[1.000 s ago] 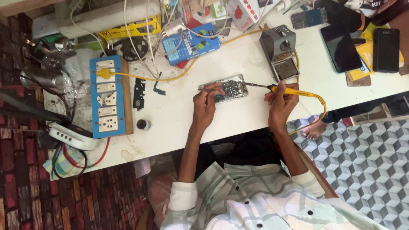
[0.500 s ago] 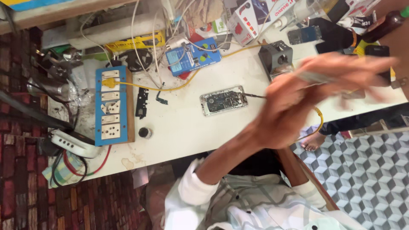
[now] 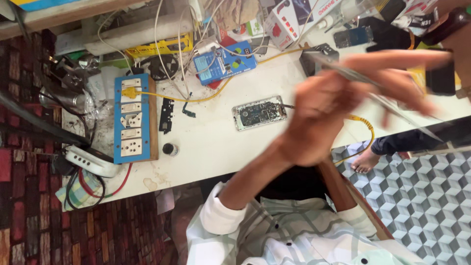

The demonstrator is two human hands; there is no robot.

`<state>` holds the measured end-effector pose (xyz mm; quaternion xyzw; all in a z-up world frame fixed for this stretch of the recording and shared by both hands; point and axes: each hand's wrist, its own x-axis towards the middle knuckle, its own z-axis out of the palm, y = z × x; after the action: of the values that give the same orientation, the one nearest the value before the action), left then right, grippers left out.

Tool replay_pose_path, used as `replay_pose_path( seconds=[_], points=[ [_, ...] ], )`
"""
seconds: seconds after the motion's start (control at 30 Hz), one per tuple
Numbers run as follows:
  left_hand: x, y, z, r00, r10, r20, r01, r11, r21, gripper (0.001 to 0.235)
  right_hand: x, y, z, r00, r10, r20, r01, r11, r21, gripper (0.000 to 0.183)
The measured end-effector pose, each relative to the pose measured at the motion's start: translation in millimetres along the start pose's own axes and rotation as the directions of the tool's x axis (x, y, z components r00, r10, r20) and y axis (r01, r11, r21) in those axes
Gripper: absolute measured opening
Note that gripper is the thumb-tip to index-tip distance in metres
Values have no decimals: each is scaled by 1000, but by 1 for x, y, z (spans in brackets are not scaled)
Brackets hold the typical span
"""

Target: The person uses a soldering iron and a small tool to work on a circuit board placed on a cluttered workbench. They repeatedly apply the soldering iron to various points on the board while manipulating components with the other hand.

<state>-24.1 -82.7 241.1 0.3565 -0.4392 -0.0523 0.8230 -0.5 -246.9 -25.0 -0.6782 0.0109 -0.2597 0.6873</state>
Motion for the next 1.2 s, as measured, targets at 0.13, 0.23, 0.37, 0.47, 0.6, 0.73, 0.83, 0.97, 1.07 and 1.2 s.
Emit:
replay_pose_path(
  seconds=[0.13,0.23,0.37,0.47,0.6,0.73,0.83,0.97,1.07,1.2],
  points=[
    [-43,-12,-52,940,127,-318,-69,980,189,50,5,-10,14,990,133,-40,-131,990,59,30],
    [-78,-26,-83,863,140,-485,-60,982,177,48,5,-20,18,989,142,-43,-140,990,34,27],
    [-112,-49,-111,777,56,-627,15,994,107,47,8,-24,23,986,153,-67,-150,988,43,27],
    [-133,-64,-124,748,53,-661,117,971,209,44,7,-23,22,984,163,-70,-160,986,40,27],
    [-158,-75,-145,782,63,-620,252,878,407,45,7,-22,21,984,164,-62,-161,985,57,27],
    [-172,-82,-161,795,8,-607,351,810,470,45,7,-24,22,980,184,-74,-180,982,56,27],
    [-180,-90,-165,808,-38,-588,392,780,488,44,6,-24,20,981,185,-56,-181,981,75,26],
    [-182,-92,-172,807,-26,-590,411,742,530,40,7,-25,25,980,184,-77,-181,983,39,26],
    [-182,-95,-175,798,-19,-602,415,742,527,36,7,-26,21,982,179,-64,-175,983,58,27],
    [-186,-93,-179,783,8,-623,452,681,576,33,7,-22,21,979,188,-78,-183,981,60,27]
  ],
)
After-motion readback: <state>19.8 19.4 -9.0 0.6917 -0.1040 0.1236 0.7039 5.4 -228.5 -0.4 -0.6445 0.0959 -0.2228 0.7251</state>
